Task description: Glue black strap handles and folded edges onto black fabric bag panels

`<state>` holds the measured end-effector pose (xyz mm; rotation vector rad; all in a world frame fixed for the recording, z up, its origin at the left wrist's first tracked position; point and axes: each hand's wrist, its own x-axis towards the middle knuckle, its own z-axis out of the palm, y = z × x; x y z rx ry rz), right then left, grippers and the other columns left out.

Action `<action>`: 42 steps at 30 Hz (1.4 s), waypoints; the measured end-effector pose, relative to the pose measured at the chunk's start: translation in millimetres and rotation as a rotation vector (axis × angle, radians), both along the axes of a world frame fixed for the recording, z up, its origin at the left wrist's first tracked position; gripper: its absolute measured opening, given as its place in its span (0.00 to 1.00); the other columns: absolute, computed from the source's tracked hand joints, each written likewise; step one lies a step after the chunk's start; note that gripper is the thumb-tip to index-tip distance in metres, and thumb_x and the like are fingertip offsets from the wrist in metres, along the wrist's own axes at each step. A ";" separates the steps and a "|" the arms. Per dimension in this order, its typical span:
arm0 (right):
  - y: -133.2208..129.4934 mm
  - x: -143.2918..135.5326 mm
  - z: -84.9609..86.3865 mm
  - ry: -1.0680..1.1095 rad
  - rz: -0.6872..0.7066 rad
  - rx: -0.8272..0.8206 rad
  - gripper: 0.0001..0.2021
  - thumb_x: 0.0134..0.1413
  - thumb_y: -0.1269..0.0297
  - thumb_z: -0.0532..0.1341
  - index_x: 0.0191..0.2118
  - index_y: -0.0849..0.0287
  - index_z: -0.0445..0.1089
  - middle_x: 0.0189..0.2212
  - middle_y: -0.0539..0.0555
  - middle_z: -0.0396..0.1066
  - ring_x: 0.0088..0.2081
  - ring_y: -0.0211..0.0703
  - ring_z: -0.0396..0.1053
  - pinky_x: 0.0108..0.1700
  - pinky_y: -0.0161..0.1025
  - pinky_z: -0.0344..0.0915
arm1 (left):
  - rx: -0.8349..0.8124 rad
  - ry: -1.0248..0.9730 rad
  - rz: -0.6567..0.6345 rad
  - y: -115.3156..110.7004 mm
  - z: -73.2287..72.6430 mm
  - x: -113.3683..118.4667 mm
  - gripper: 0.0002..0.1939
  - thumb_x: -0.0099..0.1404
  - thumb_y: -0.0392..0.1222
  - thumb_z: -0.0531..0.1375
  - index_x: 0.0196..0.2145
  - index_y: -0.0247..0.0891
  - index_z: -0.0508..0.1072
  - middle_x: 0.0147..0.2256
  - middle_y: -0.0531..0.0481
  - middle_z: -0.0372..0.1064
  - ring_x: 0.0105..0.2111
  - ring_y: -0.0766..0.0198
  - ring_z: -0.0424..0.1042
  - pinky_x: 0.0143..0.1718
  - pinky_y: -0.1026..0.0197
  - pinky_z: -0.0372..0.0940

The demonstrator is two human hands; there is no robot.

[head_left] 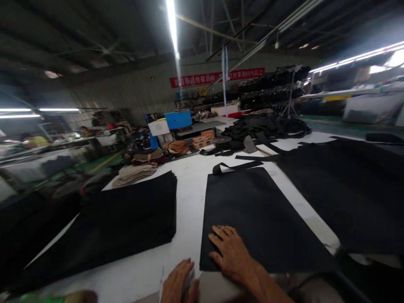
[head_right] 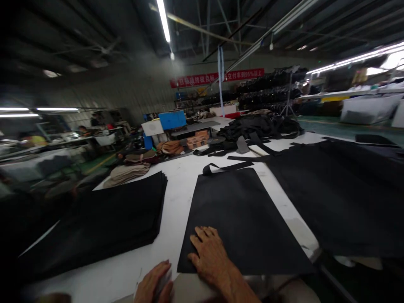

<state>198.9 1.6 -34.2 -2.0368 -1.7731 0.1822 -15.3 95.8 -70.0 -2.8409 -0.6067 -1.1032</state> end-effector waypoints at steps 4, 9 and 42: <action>15.3 1.2 2.5 -0.005 0.084 0.001 0.23 0.56 0.55 0.56 0.56 0.57 0.64 0.59 0.60 0.58 0.58 0.57 0.55 0.58 0.54 0.48 | -0.160 -0.077 0.041 -28.8 10.0 2.4 0.14 0.64 0.45 0.54 0.46 0.42 0.69 0.44 0.44 0.72 0.45 0.58 0.72 0.42 0.58 0.71; 19.6 8.8 1.1 0.011 0.263 0.004 0.17 0.59 0.58 0.52 0.52 0.53 0.68 0.56 0.54 0.63 0.57 0.50 0.58 0.59 0.50 0.50 | -0.331 -0.321 0.148 -52.1 17.4 -37.5 0.11 0.66 0.43 0.51 0.31 0.42 0.71 0.34 0.45 0.72 0.38 0.60 0.72 0.39 0.59 0.69; -14.9 37.1 3.4 -0.035 0.327 0.039 0.19 0.57 0.54 0.56 0.53 0.52 0.67 0.56 0.55 0.62 0.58 0.50 0.56 0.57 0.51 0.49 | -0.650 -0.177 1.187 32.3 62.5 -138.9 0.51 0.48 0.66 0.55 0.57 0.21 0.54 0.55 0.28 0.57 0.55 0.37 0.58 0.55 0.43 0.54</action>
